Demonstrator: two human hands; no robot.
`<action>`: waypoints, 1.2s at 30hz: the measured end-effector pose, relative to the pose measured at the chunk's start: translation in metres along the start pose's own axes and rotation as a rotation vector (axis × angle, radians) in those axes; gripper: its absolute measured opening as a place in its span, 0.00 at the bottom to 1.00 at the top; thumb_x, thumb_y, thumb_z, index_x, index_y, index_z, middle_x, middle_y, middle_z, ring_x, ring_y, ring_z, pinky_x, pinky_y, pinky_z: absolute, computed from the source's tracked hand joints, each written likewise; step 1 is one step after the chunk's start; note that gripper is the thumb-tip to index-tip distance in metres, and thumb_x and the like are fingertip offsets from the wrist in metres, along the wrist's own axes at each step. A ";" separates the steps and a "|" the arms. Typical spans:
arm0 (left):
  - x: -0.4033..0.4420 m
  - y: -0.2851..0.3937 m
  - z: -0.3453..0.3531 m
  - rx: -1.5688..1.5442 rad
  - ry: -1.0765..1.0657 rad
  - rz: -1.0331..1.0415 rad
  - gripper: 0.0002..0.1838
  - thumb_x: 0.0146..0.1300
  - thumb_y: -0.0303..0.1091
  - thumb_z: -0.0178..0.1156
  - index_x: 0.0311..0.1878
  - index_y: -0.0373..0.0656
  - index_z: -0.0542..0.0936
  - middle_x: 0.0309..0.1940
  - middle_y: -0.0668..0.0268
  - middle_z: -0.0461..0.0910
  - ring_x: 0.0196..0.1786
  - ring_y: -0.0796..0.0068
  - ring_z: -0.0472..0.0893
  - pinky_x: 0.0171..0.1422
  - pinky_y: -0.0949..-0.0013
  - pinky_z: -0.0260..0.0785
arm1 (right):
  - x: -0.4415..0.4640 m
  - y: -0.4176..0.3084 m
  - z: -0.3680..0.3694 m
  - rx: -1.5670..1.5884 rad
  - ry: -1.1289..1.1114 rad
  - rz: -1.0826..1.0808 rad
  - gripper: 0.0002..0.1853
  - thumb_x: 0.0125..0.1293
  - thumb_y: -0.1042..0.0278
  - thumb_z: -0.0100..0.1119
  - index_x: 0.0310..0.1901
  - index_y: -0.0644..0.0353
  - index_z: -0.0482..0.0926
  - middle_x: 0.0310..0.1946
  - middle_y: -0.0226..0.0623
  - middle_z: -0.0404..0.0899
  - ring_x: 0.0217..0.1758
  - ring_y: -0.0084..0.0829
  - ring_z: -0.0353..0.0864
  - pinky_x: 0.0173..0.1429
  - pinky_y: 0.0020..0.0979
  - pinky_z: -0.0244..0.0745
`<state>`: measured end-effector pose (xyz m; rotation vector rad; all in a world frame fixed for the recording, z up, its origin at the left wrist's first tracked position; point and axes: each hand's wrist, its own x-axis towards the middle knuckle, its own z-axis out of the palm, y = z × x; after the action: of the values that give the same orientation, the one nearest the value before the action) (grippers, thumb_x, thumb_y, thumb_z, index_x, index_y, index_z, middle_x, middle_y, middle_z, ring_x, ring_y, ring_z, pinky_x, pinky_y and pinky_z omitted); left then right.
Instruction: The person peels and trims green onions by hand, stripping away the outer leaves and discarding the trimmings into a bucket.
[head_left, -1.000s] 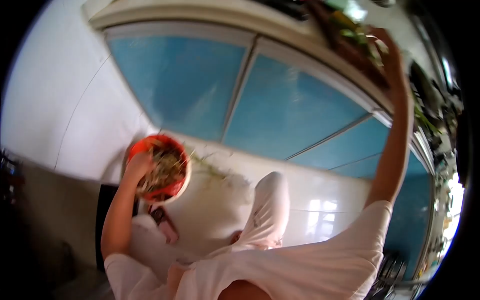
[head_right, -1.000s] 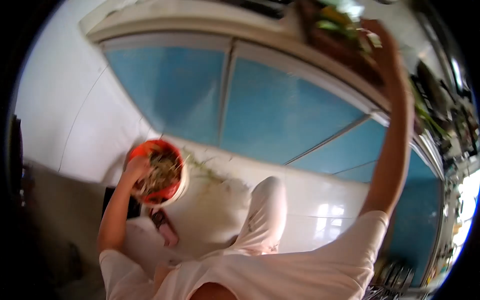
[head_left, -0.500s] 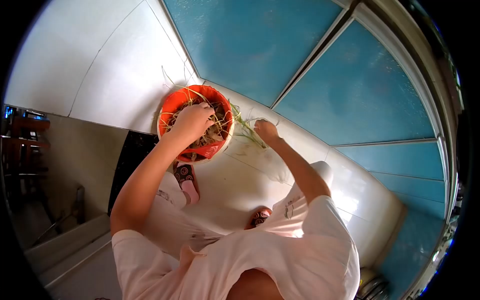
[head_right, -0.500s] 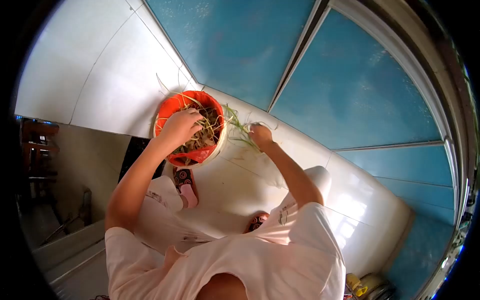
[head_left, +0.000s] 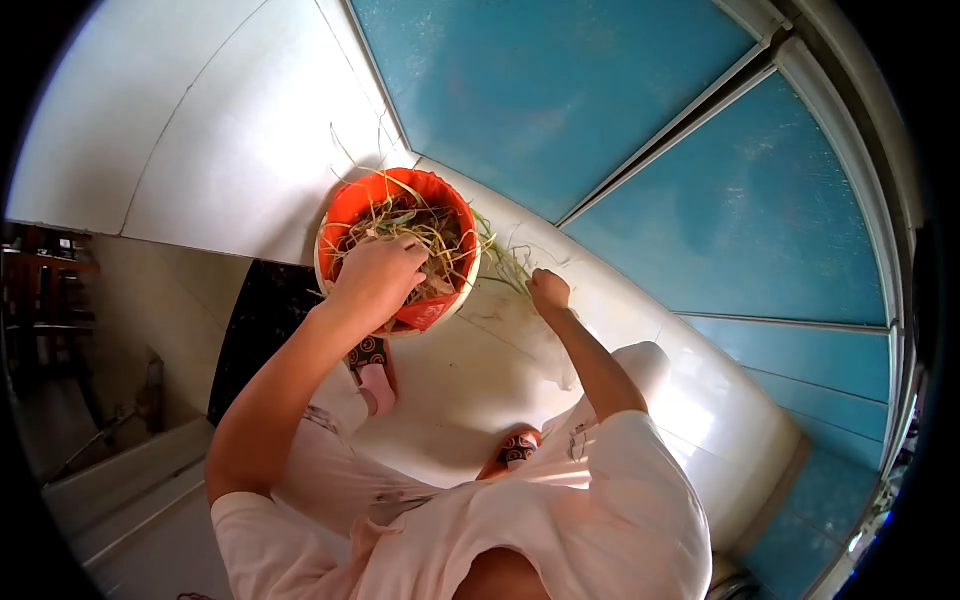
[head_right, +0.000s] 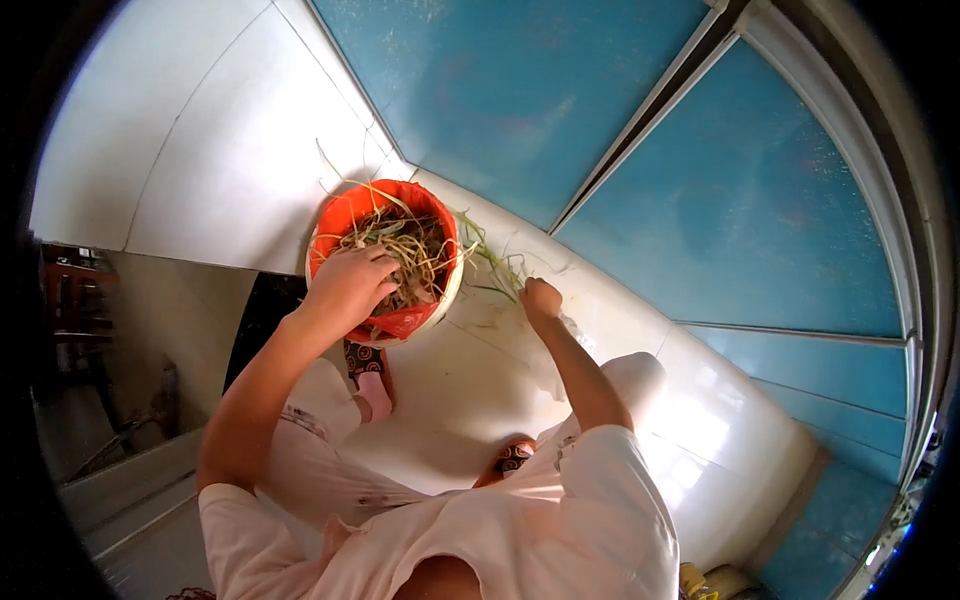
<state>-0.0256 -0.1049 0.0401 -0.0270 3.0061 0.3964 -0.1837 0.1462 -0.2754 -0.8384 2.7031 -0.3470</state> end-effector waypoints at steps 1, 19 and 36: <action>0.000 -0.001 0.000 0.010 0.008 0.011 0.09 0.56 0.35 0.61 0.37 0.40 0.78 0.36 0.63 0.76 0.40 0.61 0.78 0.44 0.59 0.70 | -0.008 0.002 -0.018 0.045 0.014 -0.014 0.10 0.58 0.60 0.56 0.32 0.58 0.79 0.29 0.39 0.80 0.32 0.40 0.80 0.37 0.42 0.73; 0.021 0.030 -0.043 -1.512 0.332 0.036 0.11 0.59 0.26 0.63 0.44 0.36 0.76 0.38 0.67 0.79 0.33 0.85 0.76 0.40 0.78 0.70 | -0.082 -0.184 -0.264 0.794 0.294 -0.405 0.07 0.56 0.77 0.64 0.30 0.64 0.74 0.22 0.32 0.69 0.23 0.21 0.67 0.29 0.25 0.65; 0.008 -0.054 -0.018 -0.974 0.484 -0.192 0.10 0.67 0.30 0.53 0.43 0.30 0.76 0.30 0.66 0.79 0.30 0.82 0.74 0.36 0.78 0.69 | 0.035 -0.283 -0.267 1.154 -0.017 -0.571 0.07 0.62 0.73 0.60 0.28 0.64 0.75 0.20 0.24 0.73 0.22 0.15 0.67 0.26 0.19 0.63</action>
<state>-0.0341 -0.1620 0.0419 -0.5420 2.8139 1.9926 -0.1580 -0.0630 0.0536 -1.1061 1.6545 -1.7364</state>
